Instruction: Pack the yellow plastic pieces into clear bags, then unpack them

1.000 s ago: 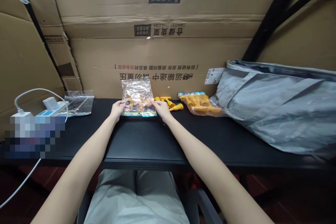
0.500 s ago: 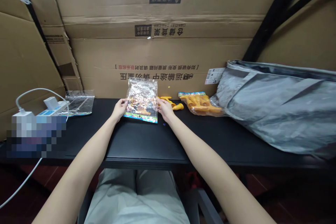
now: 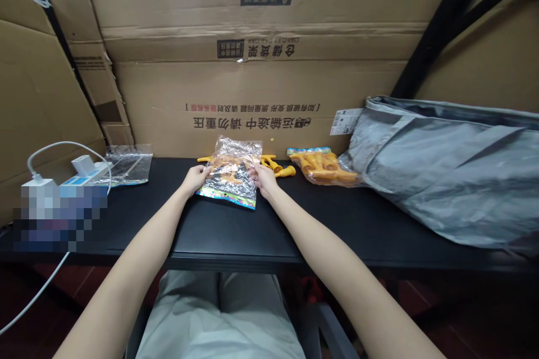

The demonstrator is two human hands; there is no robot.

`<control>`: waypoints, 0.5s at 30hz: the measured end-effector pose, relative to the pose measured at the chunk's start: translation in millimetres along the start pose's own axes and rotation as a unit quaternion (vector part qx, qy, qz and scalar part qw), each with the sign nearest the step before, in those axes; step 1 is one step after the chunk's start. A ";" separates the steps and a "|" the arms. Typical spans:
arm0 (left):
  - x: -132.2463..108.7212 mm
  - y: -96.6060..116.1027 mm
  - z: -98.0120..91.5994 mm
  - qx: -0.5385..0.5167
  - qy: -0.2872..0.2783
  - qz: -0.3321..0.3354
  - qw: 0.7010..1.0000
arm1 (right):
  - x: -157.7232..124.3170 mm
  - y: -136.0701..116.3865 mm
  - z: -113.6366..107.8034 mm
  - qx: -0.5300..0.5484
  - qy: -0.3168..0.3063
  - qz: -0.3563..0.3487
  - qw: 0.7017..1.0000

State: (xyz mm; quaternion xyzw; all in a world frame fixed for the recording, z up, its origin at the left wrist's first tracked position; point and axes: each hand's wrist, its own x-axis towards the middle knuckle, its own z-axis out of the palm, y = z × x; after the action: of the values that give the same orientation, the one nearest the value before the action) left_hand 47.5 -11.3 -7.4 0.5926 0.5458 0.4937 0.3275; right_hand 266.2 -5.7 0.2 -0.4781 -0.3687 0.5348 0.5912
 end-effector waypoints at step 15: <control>-5.1 14.6 0.7 -0.140 0.067 0.000 0.988 | 7.7 9.0 -2.2 -0.060 -0.111 -0.071 0.990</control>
State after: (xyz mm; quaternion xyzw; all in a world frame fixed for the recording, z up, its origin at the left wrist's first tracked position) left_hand 53.3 -18.9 4.8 0.5060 0.4921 0.6040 0.3700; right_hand 266.9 1.3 -9.6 -0.4235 -0.4962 0.5180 0.5533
